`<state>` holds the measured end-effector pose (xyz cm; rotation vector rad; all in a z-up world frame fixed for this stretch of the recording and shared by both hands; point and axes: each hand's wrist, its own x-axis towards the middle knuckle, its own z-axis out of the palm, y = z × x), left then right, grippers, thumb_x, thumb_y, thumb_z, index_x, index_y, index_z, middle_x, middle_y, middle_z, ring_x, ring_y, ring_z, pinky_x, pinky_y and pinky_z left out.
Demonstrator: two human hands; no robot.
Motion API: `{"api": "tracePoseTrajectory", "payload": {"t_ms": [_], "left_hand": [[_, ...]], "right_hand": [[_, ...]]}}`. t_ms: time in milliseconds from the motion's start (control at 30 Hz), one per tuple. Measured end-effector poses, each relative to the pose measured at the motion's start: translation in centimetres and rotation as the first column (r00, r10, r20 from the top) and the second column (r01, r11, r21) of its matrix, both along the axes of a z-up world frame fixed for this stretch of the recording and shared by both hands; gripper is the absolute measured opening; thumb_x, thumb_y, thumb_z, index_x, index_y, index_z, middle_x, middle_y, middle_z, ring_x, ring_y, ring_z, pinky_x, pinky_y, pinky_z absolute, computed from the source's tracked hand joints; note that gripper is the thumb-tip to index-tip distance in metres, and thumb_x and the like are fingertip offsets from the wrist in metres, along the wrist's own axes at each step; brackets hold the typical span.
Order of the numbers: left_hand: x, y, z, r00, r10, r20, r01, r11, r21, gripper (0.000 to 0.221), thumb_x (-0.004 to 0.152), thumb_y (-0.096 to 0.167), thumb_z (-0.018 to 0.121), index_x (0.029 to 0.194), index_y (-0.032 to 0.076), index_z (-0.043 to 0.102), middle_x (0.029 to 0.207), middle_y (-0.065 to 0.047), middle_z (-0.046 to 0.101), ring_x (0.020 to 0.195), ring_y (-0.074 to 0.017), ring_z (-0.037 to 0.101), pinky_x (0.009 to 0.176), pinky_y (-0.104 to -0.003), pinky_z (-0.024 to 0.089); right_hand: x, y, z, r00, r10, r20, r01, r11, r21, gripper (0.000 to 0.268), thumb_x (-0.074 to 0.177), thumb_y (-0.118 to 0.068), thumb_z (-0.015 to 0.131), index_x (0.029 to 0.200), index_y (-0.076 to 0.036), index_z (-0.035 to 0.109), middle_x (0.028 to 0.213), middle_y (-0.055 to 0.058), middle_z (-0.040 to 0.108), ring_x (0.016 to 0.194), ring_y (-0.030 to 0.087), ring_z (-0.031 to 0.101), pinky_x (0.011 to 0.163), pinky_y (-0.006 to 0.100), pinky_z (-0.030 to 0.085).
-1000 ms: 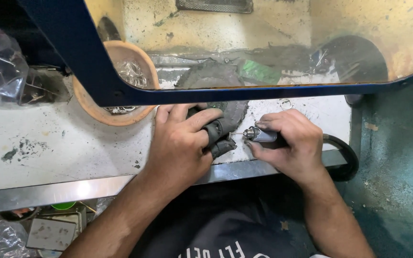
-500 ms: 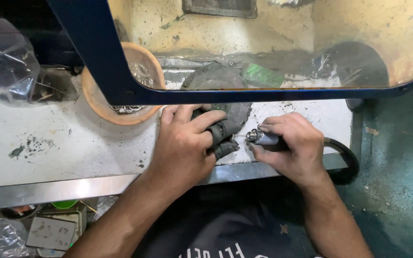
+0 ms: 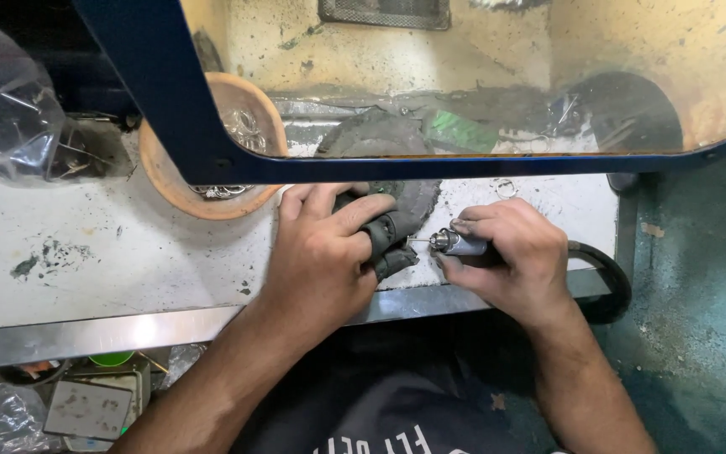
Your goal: Polishing small jewelry components using a handheld rotary tool at a workbench.
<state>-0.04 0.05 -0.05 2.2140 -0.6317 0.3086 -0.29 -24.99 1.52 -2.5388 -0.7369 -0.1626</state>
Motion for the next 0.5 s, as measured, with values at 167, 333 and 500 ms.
{"api": "tracePoseTrajectory", "payload": {"t_ms": [167, 333, 500], "left_hand": [[-0.01, -0.01, 0.08, 1.000, -0.001, -0.003, 0.001, 1.000, 0.000, 0.009, 0.071, 0.009, 0.084, 0.070, 0.007, 0.075, 0.117, 0.002, 0.074, 0.111, -0.0315, 0.060, 0.090, -0.051, 0.037], [-0.02, -0.06, -0.14, 1.000, 0.011, 0.003, -0.011, 1.000, 0.007, 0.023, 0.078, 0.028, 0.091, 0.075, 0.009, 0.077, 0.116, 0.004, 0.074, 0.110, -0.0297, 0.060, 0.090, -0.050, 0.037], [-0.03, 0.01, -0.06, 1.000, 0.002, 0.002, -0.002, 1.000, 0.021, 0.021, 0.076, 0.025, 0.091, 0.074, 0.009, 0.077, 0.117, 0.003, 0.074, 0.112, -0.0308, 0.060, 0.091, -0.051, 0.038]], "right_hand": [[0.01, -0.14, 0.09, 1.000, 0.011, -0.011, -0.011, 0.999, 0.051, 0.034, 0.078, -0.025, 0.092, 0.096, -0.005, 0.071, 0.100, 0.010, 0.077, 0.087, 0.026, 0.072, 0.078, 0.038, 0.054], [-0.12, -0.35, -0.40, 1.000, -0.024, -0.010, 0.024, 0.998, 0.051, 0.034, 0.077, -0.022, 0.092, 0.096, -0.005, 0.070, 0.100, 0.009, 0.077, 0.089, 0.026, 0.072, 0.080, 0.038, 0.054], [0.03, -0.45, 0.07, 0.999, 0.027, -0.024, -0.025, 0.997, 0.068, 0.032, 0.081, -0.024, 0.089, 0.099, -0.005, 0.070, 0.101, 0.009, 0.076, 0.087, 0.026, 0.071, 0.080, 0.038, 0.053]]}}
